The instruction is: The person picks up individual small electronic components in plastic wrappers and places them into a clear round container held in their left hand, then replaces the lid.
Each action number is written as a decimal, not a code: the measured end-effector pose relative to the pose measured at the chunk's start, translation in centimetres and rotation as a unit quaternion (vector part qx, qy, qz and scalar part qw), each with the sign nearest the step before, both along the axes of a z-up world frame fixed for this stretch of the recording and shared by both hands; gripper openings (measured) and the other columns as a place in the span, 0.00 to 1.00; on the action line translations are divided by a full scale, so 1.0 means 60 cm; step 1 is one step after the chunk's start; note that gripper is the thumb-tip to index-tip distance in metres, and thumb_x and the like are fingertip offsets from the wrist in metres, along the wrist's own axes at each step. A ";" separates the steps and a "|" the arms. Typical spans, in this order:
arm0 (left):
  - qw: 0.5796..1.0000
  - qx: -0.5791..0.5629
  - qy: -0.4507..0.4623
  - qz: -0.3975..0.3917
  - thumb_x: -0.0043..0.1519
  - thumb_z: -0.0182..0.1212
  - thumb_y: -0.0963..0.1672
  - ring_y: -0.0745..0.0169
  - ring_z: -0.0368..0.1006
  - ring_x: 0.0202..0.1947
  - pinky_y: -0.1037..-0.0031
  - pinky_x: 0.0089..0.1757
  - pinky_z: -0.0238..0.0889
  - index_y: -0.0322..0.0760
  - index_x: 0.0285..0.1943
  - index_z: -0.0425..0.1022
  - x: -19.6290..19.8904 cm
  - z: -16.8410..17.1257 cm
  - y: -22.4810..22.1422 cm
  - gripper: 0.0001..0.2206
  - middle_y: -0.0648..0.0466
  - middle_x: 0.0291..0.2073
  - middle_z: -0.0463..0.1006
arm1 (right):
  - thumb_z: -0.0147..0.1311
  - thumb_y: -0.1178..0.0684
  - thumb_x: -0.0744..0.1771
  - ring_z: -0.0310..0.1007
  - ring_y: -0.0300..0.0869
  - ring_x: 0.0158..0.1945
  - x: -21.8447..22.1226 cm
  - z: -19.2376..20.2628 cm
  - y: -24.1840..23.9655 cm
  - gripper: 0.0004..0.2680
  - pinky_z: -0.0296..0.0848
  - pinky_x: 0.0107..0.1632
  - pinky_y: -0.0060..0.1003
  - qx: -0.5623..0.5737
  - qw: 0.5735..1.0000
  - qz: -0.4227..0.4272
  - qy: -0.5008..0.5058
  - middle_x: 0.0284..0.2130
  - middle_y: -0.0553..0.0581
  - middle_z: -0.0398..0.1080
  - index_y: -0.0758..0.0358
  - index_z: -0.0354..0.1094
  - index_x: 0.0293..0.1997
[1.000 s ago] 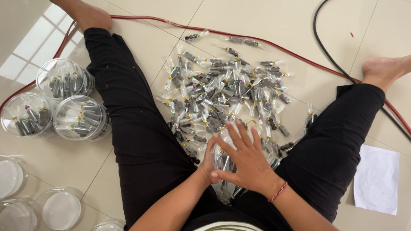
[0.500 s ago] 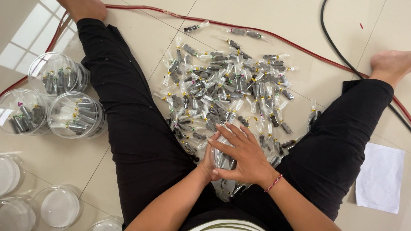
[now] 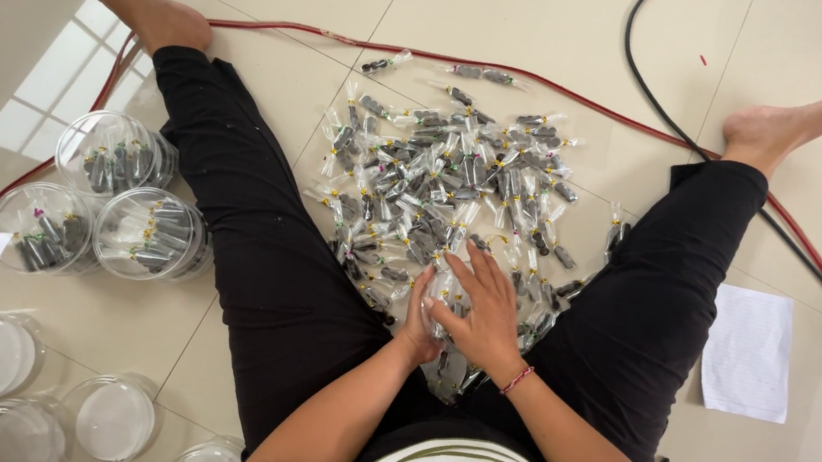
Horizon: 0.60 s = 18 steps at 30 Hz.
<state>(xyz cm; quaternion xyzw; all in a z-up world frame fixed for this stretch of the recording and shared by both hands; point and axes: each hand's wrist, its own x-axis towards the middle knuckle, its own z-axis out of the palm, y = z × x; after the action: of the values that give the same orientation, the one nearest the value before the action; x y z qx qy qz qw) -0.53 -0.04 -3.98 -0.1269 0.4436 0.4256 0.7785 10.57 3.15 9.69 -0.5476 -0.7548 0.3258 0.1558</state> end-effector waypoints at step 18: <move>0.985 0.125 -0.116 -0.008 0.54 0.45 0.70 0.36 0.66 0.65 0.50 0.61 0.60 0.44 0.75 0.65 0.005 -0.091 -0.027 0.46 0.43 0.68 0.69 | 0.39 0.13 0.61 0.24 0.60 0.78 -0.002 0.124 0.044 0.40 0.23 0.72 0.66 0.013 0.918 0.311 -0.246 0.77 0.64 0.35 0.44 0.45 0.77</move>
<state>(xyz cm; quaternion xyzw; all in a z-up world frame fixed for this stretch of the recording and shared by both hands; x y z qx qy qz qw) -0.25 -1.68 -9.46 -0.0735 0.2945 0.4537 0.8379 10.45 5.80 17.13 -0.3460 -0.9056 0.2033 -0.1370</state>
